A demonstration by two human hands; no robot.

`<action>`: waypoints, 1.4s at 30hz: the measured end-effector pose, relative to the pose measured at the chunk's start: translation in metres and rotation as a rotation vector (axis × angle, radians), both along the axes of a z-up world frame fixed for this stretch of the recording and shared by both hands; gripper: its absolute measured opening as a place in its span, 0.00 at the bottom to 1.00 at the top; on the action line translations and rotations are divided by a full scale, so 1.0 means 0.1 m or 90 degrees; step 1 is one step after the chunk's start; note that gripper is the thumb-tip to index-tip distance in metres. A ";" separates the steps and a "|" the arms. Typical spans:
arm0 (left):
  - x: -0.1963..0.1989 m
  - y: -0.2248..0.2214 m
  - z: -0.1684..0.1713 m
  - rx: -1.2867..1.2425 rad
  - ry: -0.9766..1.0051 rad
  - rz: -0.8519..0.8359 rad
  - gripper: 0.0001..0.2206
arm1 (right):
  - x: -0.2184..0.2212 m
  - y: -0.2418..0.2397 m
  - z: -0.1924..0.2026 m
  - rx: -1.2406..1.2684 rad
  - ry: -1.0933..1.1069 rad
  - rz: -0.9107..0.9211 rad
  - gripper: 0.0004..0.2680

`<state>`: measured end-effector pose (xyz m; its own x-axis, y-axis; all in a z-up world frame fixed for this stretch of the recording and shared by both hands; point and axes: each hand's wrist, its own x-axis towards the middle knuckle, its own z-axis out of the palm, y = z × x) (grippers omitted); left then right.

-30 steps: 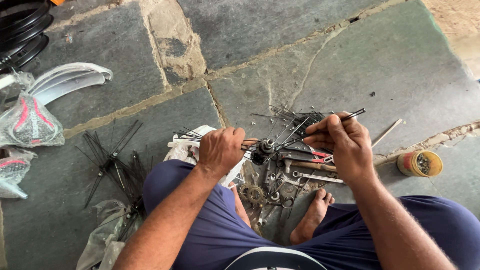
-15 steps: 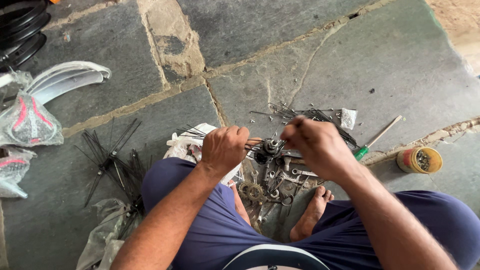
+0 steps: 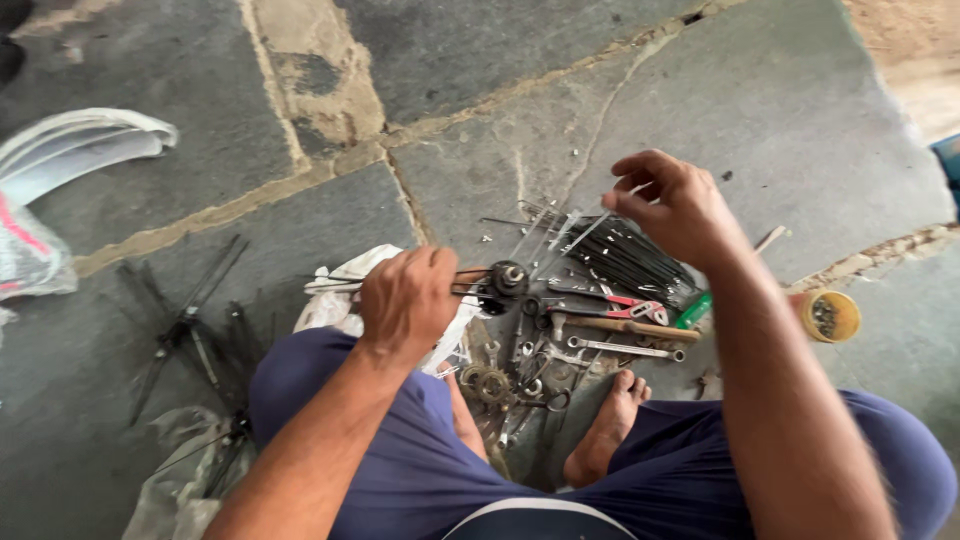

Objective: The person threads bicycle spokes into a hub, handling a cluster of spokes and a hub by hand while sitting on a stone floor surrounded by bicycle parts and tools.

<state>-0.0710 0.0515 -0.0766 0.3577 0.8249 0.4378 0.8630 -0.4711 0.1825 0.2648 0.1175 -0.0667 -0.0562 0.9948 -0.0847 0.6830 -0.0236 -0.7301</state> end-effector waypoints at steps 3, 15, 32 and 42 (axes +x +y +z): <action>0.01 0.00 0.09 0.001 -0.004 0.012 0.11 | 0.27 0.14 -1.07 0.042 -0.030 -0.128 0.09; -0.06 0.27 0.09 -0.087 0.034 0.081 0.14 | 0.55 -0.21 -2.83 -0.039 -0.347 -0.016 0.09; -0.23 0.50 0.01 -0.160 0.047 0.173 0.17 | -0.36 0.92 -3.04 -0.001 -0.283 0.069 0.13; -0.34 0.47 -0.09 -0.237 0.010 0.155 0.10 | -0.51 0.97 -3.21 -0.019 -0.413 0.131 0.07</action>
<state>-0.1049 0.0985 -0.0851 0.1374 0.9863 0.0914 0.9450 -0.1582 0.2862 0.2135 0.2148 -0.3876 -0.1730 0.9658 -0.1931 0.9750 0.1402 -0.1721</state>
